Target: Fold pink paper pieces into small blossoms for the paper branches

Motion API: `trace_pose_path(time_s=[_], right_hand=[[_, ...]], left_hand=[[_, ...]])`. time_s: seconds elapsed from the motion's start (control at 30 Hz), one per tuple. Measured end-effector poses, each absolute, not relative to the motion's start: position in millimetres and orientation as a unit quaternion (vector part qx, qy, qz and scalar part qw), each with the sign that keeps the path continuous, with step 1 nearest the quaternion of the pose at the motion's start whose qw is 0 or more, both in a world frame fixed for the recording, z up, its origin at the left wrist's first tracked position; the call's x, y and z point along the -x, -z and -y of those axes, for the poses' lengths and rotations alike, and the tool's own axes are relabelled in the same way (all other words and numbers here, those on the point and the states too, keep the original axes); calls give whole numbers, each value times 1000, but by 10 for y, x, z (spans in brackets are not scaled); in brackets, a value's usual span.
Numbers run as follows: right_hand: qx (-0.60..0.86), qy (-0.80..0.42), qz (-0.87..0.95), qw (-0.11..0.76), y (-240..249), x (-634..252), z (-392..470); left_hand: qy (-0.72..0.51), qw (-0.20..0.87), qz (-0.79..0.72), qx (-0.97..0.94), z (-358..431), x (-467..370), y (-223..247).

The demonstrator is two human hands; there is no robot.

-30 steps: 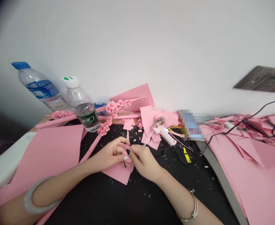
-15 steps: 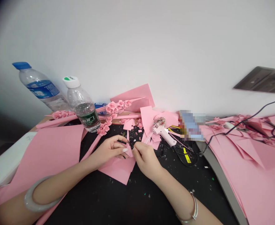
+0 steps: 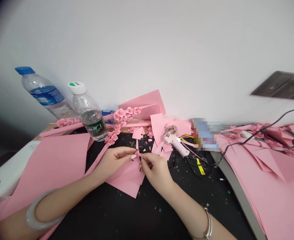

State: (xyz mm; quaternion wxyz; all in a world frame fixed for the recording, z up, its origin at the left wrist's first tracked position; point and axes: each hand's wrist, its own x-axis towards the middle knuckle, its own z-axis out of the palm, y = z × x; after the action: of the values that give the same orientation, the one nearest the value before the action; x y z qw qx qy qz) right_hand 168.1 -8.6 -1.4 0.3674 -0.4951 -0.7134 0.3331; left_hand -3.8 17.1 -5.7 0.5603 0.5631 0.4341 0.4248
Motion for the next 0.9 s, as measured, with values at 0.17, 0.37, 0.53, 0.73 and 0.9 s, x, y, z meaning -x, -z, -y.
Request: trace_pose_path(time_s=[0.17, 0.37, 0.53, 0.73, 0.9], right_hand=[[504, -293, 730, 357, -22, -1672, 116], [507, -291, 729, 355, -39, -1657, 135], [493, -369, 696, 370, -19, -1628, 138], [474, -416, 685, 366, -34, -1593, 169], [469, -419, 689, 360, -47, -1596, 177]], left_hand=[[-424, 547, -423, -585, -148, 37, 59], [-419, 481, -413, -650, -139, 39, 29], [-428, 472, -417, -648, -131, 21, 38], [-433, 453, -434, -646, -116, 15, 75], [-429, 467, -441, -635, -129, 29, 75]])
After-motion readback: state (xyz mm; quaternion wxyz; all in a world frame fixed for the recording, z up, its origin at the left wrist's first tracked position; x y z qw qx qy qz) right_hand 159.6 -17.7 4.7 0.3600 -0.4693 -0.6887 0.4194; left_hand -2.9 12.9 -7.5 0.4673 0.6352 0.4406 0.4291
